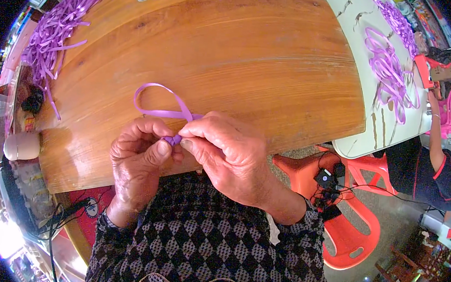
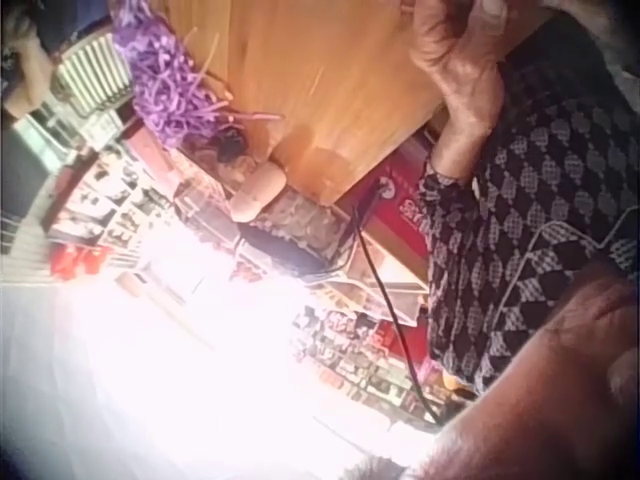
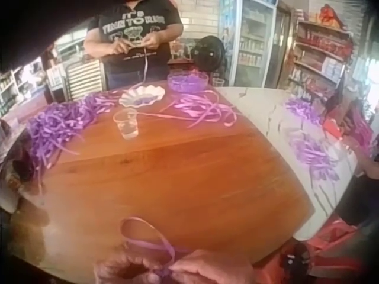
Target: The person ties knots in a purple ribbon by hand, pulling the ribbon taut and then looping and threading the ends to form a series of knots along its length.
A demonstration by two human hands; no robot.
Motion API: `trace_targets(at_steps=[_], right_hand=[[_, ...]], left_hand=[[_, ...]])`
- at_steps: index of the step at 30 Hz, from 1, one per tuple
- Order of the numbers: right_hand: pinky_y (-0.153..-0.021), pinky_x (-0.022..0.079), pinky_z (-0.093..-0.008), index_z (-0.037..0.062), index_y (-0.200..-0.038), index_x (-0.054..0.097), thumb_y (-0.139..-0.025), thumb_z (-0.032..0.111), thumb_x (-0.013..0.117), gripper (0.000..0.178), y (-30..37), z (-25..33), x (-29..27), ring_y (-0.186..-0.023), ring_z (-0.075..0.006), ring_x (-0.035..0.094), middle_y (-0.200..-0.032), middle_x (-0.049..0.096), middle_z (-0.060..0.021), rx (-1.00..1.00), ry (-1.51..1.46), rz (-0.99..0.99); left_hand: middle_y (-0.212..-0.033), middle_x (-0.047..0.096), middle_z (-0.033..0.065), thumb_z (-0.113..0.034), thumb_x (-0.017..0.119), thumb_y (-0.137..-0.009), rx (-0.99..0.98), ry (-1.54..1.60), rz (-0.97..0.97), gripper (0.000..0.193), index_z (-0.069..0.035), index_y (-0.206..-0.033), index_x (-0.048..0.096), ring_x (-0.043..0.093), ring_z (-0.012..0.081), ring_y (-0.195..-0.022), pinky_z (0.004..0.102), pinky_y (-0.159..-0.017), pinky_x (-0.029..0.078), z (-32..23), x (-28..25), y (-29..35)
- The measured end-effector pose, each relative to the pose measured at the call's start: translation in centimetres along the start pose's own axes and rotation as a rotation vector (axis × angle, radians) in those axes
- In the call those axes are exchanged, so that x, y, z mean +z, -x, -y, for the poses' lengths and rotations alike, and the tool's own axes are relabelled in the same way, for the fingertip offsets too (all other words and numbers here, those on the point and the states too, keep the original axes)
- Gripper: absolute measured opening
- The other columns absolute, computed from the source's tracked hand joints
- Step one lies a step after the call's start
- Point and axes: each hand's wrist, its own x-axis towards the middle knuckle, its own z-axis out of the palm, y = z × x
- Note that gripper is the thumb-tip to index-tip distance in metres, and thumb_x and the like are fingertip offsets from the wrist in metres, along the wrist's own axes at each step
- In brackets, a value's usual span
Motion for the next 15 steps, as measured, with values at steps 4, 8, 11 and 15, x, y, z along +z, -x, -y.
trace_targets(at_steps=[4,8,11,15], right_hand=[[-0.055,0.041,-0.0209,-0.004,-0.088,0.062,-0.075,-0.007,0.064,0.014,0.2,-0.1,0.0,-0.065,-0.0109,0.054,-0.076,0.059,-0.0081,-0.021,-0.028,0.01],[-0.055,0.04,-0.0206,-0.0035,-0.088,0.062,-0.075,-0.005,0.065,0.014,0.3,0.1,0.4,-0.064,-0.0101,0.053,-0.076,0.059,-0.0078,-0.024,-0.036,-0.015],[-0.053,0.039,-0.02,-0.004,-0.087,0.061,-0.075,-0.004,0.066,0.013,0.3,-0.1,0.8,-0.062,-0.0091,0.051,-0.073,0.057,-0.0062,-0.064,-0.051,-0.056],[-0.05,0.035,-0.0201,-0.0049,-0.085,0.061,-0.076,-0.004,0.066,0.01,0.8,-0.1,1.5,-0.058,-0.0079,0.047,-0.069,0.055,-0.0044,0.007,-0.15,-0.099]], left_hand=[[-0.088,0.062,0.0061,-0.003,0.062,-0.082,-0.042,-0.02,-0.035,0.015,0.001,-0.096,0.058,0.058,0.0109,-0.08,0.024,-0.073,0.049,-0.3,0.4,0.5],[-0.09,0.062,0.0062,-0.002,0.061,-0.083,0.114,-0.222,-0.021,0.015,0.002,-0.097,0.058,0.057,0.0107,-0.085,0.0226,-0.078,0.046,0.2,0.0,0.8],[-0.091,0.062,0.0068,-0.002,0.06,-0.083,0.129,-0.082,-0.037,0.014,0.002,-0.096,0.057,0.057,0.0102,-0.085,0.0223,-0.08,0.046,0.6,0.4,0.9],[-0.092,0.063,0.0075,-0.001,0.06,-0.082,0.208,-0.05,-0.069,0.013,0.002,-0.094,0.057,0.056,0.0099,-0.085,0.0231,-0.079,0.046,1.5,0.3,1.0]])
